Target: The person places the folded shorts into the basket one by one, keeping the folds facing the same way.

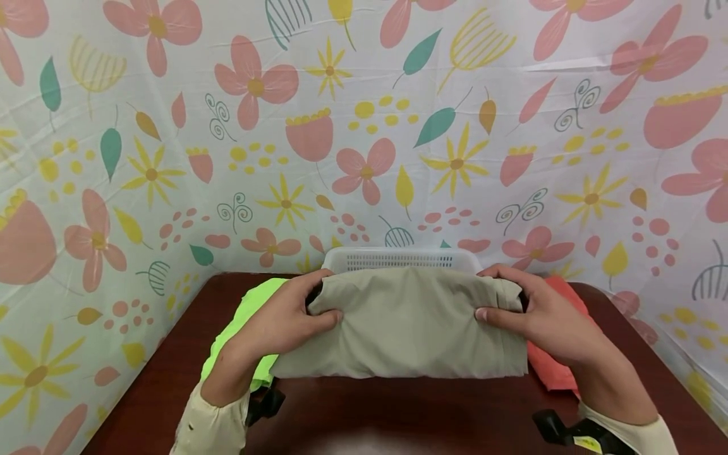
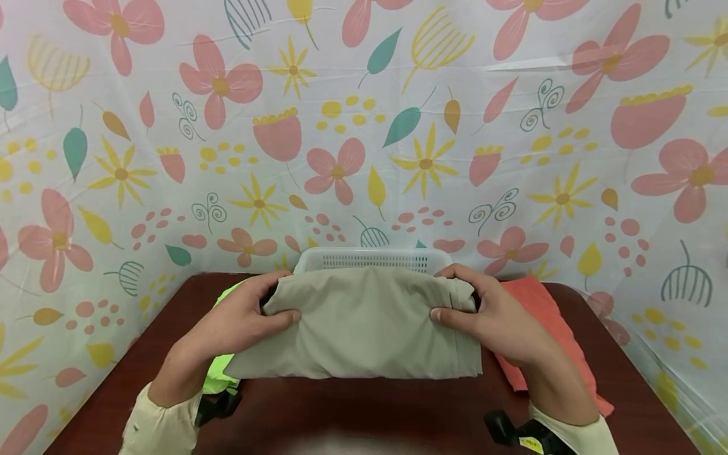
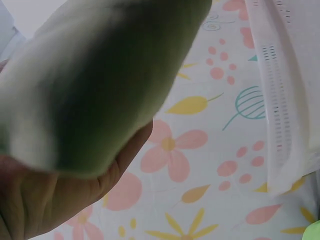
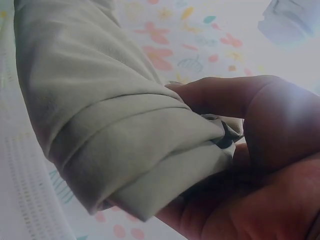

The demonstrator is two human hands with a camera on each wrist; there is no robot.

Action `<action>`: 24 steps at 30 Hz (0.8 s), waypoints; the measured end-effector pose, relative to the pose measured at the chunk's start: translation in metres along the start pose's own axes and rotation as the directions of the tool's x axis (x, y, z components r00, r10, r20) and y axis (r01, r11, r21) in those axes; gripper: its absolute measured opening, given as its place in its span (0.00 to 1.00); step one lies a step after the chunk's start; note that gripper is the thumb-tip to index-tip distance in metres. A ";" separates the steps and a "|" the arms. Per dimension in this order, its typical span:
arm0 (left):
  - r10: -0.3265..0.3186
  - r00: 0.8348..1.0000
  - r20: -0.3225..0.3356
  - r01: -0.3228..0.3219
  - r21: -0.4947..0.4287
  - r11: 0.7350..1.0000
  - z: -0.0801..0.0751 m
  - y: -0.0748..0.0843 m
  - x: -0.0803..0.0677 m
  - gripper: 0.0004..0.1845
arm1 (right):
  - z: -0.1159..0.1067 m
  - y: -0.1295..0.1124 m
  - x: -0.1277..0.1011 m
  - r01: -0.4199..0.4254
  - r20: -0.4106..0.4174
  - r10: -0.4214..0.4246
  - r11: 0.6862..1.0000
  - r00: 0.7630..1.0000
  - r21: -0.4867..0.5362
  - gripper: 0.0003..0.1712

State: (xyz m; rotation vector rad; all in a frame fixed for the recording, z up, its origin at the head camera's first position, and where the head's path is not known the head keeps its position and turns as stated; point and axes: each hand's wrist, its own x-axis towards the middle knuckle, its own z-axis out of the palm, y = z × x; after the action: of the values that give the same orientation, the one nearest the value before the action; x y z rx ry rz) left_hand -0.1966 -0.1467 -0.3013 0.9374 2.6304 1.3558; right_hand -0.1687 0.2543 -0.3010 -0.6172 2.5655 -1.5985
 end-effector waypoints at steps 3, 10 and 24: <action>0.009 1.000 -0.008 -0.010 -0.020 1.000 -0.002 0.000 0.003 0.19 | -0.001 0.001 0.002 0.020 -0.002 -0.020 1.000 1.000 0.020 0.17; 0.045 0.998 -0.041 -0.045 -0.006 0.999 -0.005 -0.003 0.012 0.17 | -0.003 0.004 0.008 0.038 -0.038 -0.037 0.999 0.999 0.027 0.17; 0.067 0.991 -0.119 -0.064 0.026 0.998 -0.005 -0.014 0.028 0.16 | -0.004 0.013 0.024 0.063 -0.127 -0.055 0.996 0.990 0.063 0.19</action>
State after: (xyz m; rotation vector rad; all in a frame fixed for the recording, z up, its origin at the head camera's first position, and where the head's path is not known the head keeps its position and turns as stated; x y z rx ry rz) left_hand -0.2283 -0.1415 -0.3023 0.9829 2.7306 1.4444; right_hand -0.1956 0.2538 -0.3064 -0.6115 2.5905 -1.7881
